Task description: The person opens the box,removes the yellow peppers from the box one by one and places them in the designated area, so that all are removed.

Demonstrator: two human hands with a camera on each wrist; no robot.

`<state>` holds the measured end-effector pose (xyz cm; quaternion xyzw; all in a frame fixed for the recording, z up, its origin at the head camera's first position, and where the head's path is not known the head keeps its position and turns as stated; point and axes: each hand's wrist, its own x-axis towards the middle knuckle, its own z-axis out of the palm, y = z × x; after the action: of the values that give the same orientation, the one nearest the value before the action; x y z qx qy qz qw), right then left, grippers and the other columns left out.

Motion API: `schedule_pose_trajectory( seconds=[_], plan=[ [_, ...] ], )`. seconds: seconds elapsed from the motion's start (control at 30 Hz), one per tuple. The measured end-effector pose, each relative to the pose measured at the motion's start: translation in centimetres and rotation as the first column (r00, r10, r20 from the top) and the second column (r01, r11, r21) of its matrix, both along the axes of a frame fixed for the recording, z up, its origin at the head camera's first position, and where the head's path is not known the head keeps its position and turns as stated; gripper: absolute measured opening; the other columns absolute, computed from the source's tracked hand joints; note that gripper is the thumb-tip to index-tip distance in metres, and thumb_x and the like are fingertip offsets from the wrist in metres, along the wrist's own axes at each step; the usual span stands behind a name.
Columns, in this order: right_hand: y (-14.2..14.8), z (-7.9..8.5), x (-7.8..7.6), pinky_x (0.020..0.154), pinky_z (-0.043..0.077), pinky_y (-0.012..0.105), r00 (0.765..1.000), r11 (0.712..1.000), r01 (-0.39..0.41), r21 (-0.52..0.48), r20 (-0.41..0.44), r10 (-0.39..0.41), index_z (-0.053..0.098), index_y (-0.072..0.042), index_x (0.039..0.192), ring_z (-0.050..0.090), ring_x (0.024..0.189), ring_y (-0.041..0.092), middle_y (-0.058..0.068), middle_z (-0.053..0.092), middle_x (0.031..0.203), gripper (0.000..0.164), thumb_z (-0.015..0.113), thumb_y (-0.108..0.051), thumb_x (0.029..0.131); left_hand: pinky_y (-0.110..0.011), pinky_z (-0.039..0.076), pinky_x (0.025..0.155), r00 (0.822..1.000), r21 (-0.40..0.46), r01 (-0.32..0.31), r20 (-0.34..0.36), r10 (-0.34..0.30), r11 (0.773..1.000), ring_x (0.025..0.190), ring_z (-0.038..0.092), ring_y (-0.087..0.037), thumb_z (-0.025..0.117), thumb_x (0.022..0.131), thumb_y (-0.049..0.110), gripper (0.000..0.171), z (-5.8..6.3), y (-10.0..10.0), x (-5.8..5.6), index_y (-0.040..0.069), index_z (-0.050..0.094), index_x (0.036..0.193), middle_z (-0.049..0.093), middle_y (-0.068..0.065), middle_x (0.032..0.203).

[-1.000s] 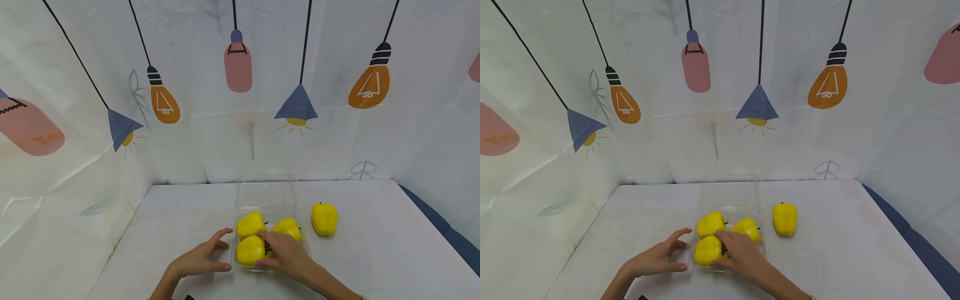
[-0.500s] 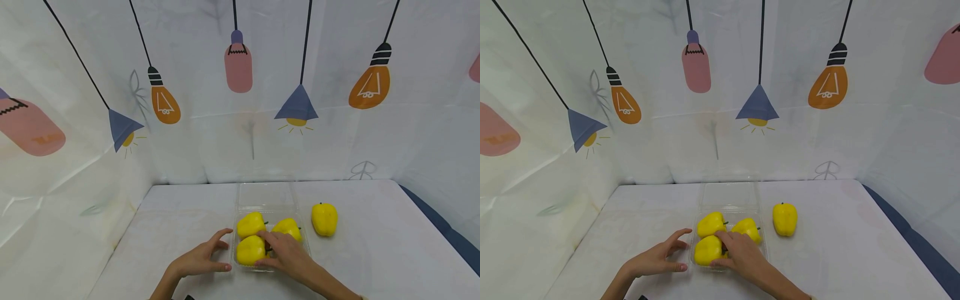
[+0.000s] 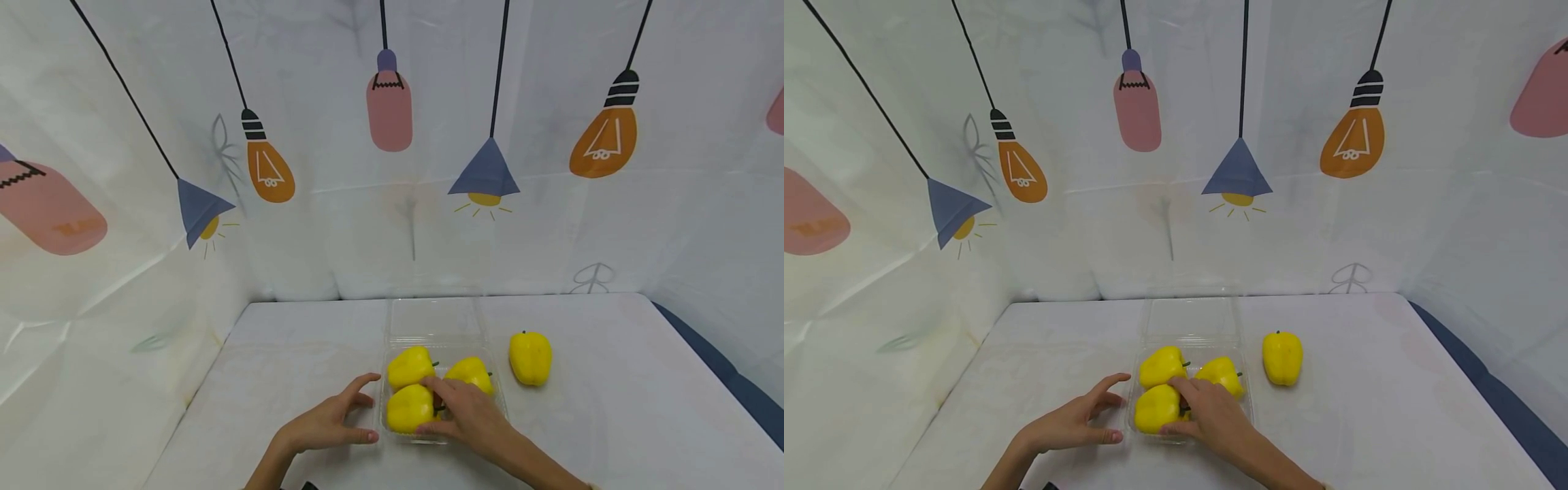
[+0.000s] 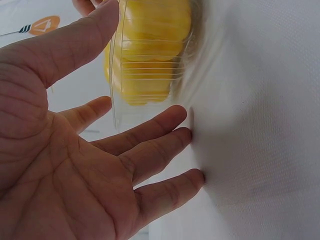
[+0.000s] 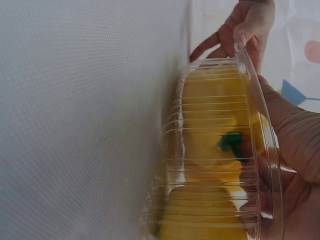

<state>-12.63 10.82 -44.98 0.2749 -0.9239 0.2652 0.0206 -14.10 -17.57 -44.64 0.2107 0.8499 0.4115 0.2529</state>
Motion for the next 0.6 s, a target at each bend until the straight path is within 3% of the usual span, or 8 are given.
schedule_pose_trajectory(
  seconds=[0.6],
  plan=[
    [0.04,-0.11,-0.09,0.072,0.048,0.022,1.000,0.999,0.006,-0.053,0.016,-0.005,0.054,-0.019,0.124,0.052,0.078,0.002,-0.018,0.057,0.091,0.065,0.065,-0.060,0.075,-0.062,0.032,0.098,1.000,-0.011,0.008,-0.012,-0.009,1.000,0.122,0.047,-0.032,0.072,0.082,0.041,0.082,-0.20,-0.10,-0.09,0.037,0.019,0.145,0.056,-0.007,0.125]
  ],
)
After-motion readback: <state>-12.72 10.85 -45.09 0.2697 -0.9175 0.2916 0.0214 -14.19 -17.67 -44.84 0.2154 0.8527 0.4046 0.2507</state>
